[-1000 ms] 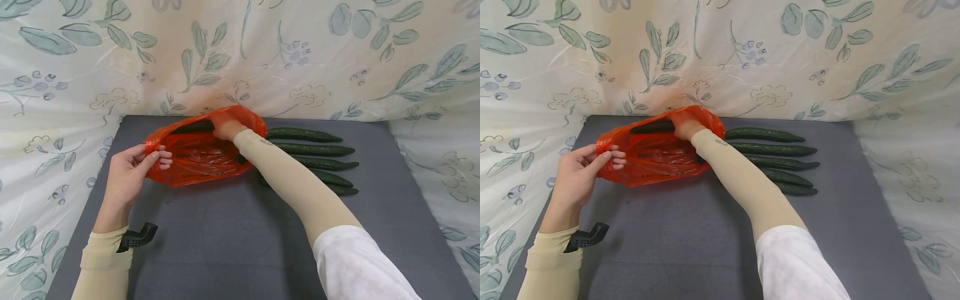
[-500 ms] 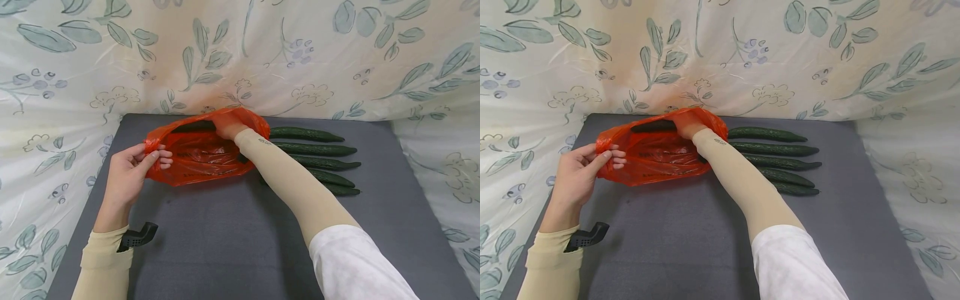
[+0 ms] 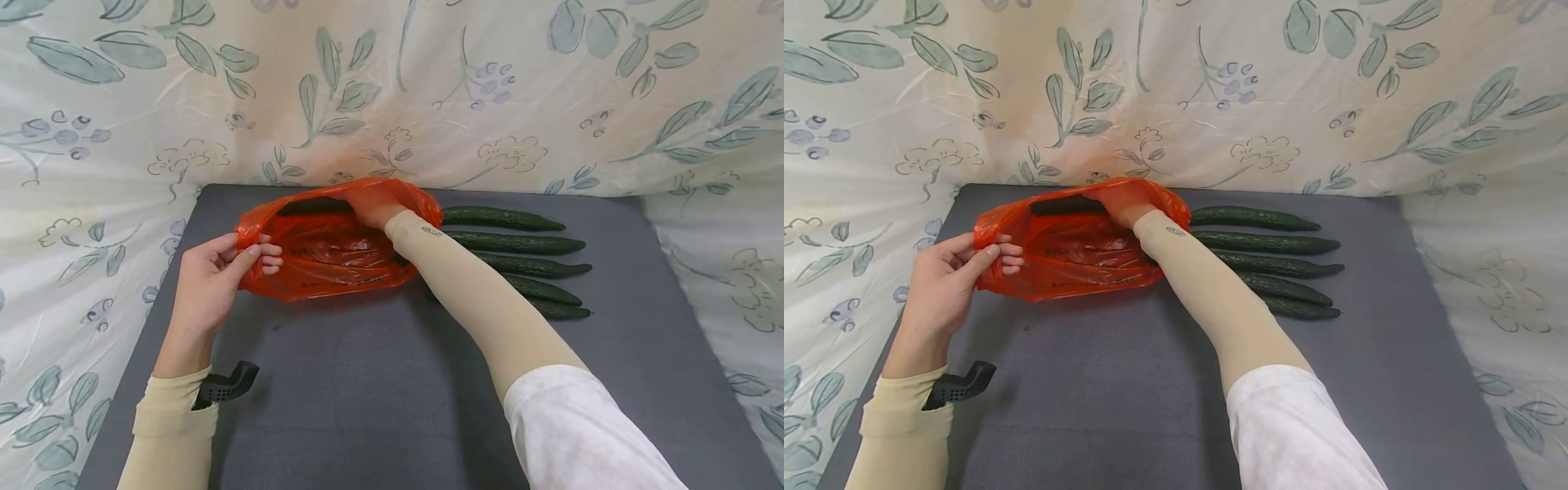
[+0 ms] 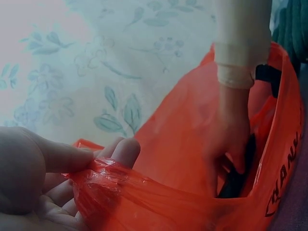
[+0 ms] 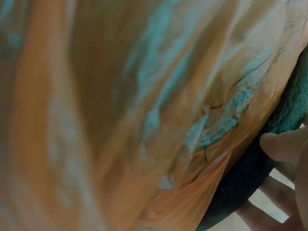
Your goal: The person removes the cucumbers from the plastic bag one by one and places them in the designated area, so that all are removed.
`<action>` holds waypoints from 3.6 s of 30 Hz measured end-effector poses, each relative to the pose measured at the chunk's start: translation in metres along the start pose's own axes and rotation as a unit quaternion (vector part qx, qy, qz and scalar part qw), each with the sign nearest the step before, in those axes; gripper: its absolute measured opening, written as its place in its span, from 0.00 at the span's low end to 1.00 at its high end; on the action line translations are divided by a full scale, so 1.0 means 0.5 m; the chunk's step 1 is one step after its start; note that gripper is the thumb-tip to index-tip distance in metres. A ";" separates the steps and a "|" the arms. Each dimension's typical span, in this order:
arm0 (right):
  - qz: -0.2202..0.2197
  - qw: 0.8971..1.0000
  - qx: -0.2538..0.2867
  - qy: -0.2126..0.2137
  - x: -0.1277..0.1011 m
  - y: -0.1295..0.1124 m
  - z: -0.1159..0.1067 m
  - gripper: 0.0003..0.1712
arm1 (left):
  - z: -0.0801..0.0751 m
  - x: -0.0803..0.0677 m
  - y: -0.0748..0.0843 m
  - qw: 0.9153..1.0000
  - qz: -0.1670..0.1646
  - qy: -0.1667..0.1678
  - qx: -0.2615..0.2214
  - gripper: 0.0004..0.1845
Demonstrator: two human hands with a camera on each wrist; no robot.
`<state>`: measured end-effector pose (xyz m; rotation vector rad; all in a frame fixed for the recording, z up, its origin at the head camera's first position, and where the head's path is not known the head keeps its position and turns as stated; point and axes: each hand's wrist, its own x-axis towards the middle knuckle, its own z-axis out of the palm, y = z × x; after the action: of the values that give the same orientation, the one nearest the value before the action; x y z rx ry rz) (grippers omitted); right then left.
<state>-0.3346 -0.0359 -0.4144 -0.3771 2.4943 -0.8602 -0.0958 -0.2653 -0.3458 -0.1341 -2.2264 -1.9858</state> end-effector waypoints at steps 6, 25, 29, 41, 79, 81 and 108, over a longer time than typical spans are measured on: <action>-0.037 0.998 -0.042 -0.002 -0.035 -0.017 -0.020 0.21 | 0.001 0.001 0.001 1.000 0.002 -0.002 0.003 0.13; -0.222 0.929 -0.297 0.002 -0.056 -0.072 -0.020 0.30 | 0.004 -0.003 0.011 1.000 -0.003 0.005 0.015 0.15; -0.203 0.936 -0.289 0.003 -0.074 -0.080 -0.024 0.29 | 0.004 -0.003 0.013 1.000 -0.005 0.005 0.030 0.15; -0.189 0.956 -0.223 0.010 -0.134 -0.107 -0.026 0.26 | 0.003 -0.003 0.012 1.000 -0.010 0.005 0.011 0.15; -0.261 0.956 -0.130 0.041 -0.338 -0.060 -0.044 0.30 | -0.001 0.002 0.010 1.000 -0.009 0.016 0.011 0.14; -0.265 0.954 -0.130 0.042 -0.350 -0.056 -0.047 0.29 | 0.000 0.002 0.012 1.000 -0.012 0.017 0.010 0.15; -0.301 0.935 -0.124 0.139 -0.533 0.076 -0.108 0.31 | 0.001 0.000 0.017 1.000 -0.011 0.014 0.012 0.15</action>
<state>-0.1397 0.1263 -0.3098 -1.2326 2.7984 -0.8610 -0.0944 -0.2638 -0.3377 -0.0780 -2.2442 -1.9585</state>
